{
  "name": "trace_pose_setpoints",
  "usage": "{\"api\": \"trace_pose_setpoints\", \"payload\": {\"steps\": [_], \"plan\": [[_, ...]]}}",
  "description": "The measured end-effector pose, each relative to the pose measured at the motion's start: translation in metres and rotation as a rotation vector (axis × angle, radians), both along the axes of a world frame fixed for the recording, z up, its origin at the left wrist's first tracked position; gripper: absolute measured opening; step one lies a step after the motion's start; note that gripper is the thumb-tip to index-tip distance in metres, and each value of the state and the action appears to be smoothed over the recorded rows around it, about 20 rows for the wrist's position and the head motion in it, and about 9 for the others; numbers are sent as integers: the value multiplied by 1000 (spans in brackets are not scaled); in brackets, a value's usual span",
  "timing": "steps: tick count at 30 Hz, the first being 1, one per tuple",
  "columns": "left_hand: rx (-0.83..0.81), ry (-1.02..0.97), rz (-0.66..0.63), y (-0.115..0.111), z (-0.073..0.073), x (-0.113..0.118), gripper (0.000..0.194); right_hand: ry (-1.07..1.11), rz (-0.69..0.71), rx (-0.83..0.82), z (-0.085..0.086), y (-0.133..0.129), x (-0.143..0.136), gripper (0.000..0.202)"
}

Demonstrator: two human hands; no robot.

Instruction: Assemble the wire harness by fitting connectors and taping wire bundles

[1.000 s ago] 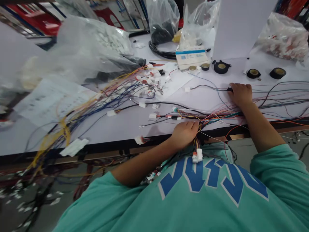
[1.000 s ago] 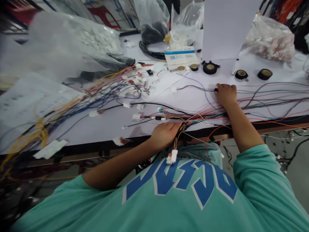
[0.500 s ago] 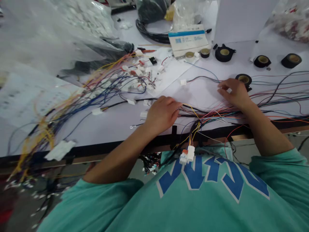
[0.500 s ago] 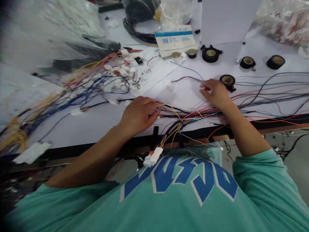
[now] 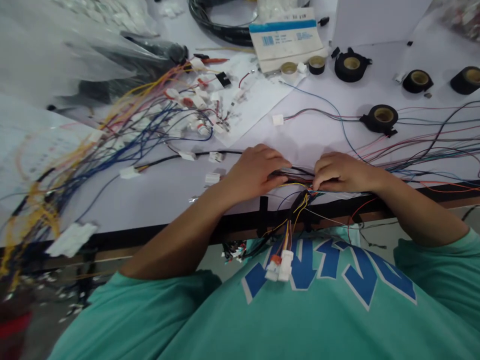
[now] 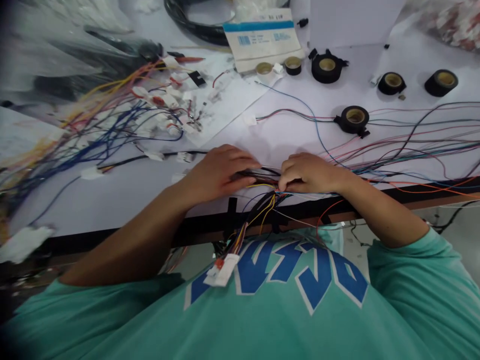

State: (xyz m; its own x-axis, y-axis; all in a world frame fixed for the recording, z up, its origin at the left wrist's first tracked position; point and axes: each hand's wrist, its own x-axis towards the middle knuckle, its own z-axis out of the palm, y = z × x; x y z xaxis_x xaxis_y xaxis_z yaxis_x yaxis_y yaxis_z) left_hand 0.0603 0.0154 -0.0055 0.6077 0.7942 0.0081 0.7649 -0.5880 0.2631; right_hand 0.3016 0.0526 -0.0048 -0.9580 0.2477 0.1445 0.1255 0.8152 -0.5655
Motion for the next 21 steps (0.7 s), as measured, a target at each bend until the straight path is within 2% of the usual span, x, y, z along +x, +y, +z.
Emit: {"api": "trace_pose_setpoints", "payload": {"steps": [3, 7, 13, 18, 21], "plan": [[26, 22, -25, -2, 3, 1, 25, -30, 39, 51, 1, -2, 0, 24], [105, -27, 11, -8, 15, 7, 27, -76, 54, 107, 6, -8, 1, 23], [242, -57, 47, -24, 31, 10, 22, -99, 50, 94, 11, -11, 0, 21], [405, -7, 33, -31, 34, -4, 21, -79, 58, 21, 6, -9, -1, 19], [417, 9, 62, -28, 31, -11, 23, -55, 65, -23, 2, -7, -2, 18]]}}
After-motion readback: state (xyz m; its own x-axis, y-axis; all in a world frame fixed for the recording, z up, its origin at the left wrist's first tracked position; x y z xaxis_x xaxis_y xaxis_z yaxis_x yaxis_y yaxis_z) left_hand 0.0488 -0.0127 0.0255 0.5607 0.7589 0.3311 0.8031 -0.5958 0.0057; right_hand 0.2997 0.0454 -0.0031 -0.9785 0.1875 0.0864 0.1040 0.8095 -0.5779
